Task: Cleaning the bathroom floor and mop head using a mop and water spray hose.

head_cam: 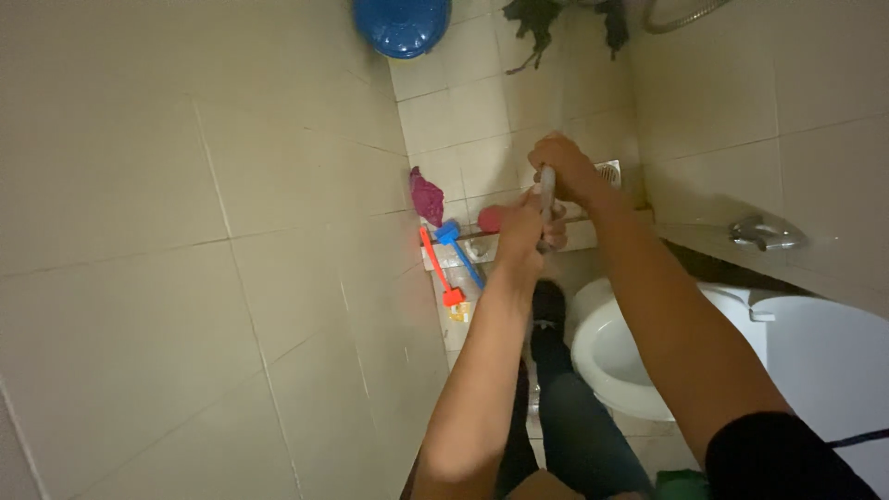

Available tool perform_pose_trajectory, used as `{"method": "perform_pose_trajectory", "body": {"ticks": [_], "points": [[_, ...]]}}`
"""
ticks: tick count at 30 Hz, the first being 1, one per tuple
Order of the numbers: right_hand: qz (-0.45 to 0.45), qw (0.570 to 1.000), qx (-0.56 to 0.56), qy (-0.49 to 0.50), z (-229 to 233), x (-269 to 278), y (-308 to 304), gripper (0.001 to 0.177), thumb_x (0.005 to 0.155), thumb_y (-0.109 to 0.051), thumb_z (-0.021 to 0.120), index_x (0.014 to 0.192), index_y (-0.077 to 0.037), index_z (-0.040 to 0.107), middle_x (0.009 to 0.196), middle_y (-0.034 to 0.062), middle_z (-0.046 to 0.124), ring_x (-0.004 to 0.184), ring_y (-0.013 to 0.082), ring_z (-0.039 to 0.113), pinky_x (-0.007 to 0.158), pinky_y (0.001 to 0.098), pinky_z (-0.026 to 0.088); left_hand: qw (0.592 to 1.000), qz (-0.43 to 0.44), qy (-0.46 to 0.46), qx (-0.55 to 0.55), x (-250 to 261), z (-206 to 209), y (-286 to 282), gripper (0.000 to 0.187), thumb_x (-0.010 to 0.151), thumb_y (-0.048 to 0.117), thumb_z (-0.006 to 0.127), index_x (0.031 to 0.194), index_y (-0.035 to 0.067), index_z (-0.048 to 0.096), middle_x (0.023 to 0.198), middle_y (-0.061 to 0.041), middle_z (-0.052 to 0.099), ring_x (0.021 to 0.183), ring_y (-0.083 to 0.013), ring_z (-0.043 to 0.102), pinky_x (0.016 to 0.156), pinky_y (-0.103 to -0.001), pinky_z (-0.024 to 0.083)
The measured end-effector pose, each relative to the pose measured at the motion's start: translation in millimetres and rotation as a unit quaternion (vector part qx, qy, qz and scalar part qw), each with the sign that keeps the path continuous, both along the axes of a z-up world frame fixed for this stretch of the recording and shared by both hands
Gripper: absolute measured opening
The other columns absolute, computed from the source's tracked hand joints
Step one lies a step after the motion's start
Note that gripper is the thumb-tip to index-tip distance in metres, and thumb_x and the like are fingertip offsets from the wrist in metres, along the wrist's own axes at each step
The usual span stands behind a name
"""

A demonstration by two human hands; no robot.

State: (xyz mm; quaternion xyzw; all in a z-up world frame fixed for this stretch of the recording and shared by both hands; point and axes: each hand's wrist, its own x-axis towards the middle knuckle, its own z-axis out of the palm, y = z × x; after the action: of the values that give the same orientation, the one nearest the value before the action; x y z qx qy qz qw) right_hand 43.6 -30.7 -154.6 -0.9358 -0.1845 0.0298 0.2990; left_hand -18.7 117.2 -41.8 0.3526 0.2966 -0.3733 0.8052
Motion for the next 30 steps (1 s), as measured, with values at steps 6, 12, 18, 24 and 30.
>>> {"method": "perform_pose_trajectory", "body": {"ticks": [6, 12, 18, 24, 30], "points": [[0.006, 1.000, 0.028, 0.011, -16.6, -3.1, 25.5, 0.028, 0.071, -0.010, 0.078, 0.067, -0.007, 0.050, 0.077, 0.0129, 0.056, 0.081, 0.0334, 0.053, 0.087, 0.0414, 0.044, 0.999, -0.020, 0.008, 0.037, -1.6, -7.3, 30.1, 0.006, 0.103, 0.017, 0.048, 0.106, 0.012, 0.051, 0.073, -0.005, 0.057, 0.045, -0.0101, 0.040, 0.036, -0.026, 0.030], [0.030, 0.998, -0.048, 0.022, -19.8, -2.8, 49.8, 0.027, 0.067, -0.014, 0.080, 0.070, -0.010, 0.054, 0.079, 0.0101, 0.057, 0.081, 0.0305, 0.055, 0.086, 0.0400, 0.043, 0.999, -0.002, 0.037, 0.024, -7.9, -12.2, 52.3, 0.008, 0.101, 0.020, 0.047, 0.101, 0.013, 0.050, 0.071, -0.004, 0.056, 0.043, -0.0096, 0.041, 0.035, -0.024, 0.030], [-0.153, 0.854, 0.279, 0.412, -219.1, -7.3, 54.1, 0.021, 0.072, -0.016, 0.081, 0.082, -0.024, 0.064, 0.091, -0.0046, 0.062, 0.092, 0.0190, 0.058, 0.087, 0.0323, 0.043, 0.999, -0.023, 0.032, 0.014, -14.9, -15.3, 77.4, 0.020, 0.104, 0.026, 0.044, 0.096, 0.008, 0.049, 0.072, -0.004, 0.056, 0.043, -0.0091, 0.041, 0.034, -0.022, 0.031], [-0.054, 0.995, 0.086, 0.003, -45.0, -31.5, 86.1, 0.028, 0.066, -0.008, 0.079, 0.083, -0.008, 0.057, 0.092, 0.0091, 0.062, 0.094, 0.0311, 0.053, 0.084, 0.0370, 0.045, 0.991, -0.086, 0.013, 0.100, -18.4, 40.2, 100.8, 0.020, 0.106, 0.022, 0.042, 0.108, 0.004, 0.051, 0.078, -0.002, 0.059, 0.051, -0.0083, 0.044, 0.039, -0.023, 0.034], [-0.045, 0.998, -0.029, 0.042, 12.3, -38.1, 113.0, 0.031, 0.054, -0.009, 0.083, 0.068, -0.005, 0.055, 0.083, 0.0127, 0.058, 0.087, 0.0341, 0.053, 0.077, 0.0391, 0.046, 0.991, -0.066, 0.057, 0.099, -22.9, 43.8, 113.8, 0.018, 0.103, 0.024, 0.040, 0.117, 0.017, 0.049, 0.074, -0.003, 0.057, 0.048, -0.0098, 0.041, 0.037, -0.023, 0.029]]}}
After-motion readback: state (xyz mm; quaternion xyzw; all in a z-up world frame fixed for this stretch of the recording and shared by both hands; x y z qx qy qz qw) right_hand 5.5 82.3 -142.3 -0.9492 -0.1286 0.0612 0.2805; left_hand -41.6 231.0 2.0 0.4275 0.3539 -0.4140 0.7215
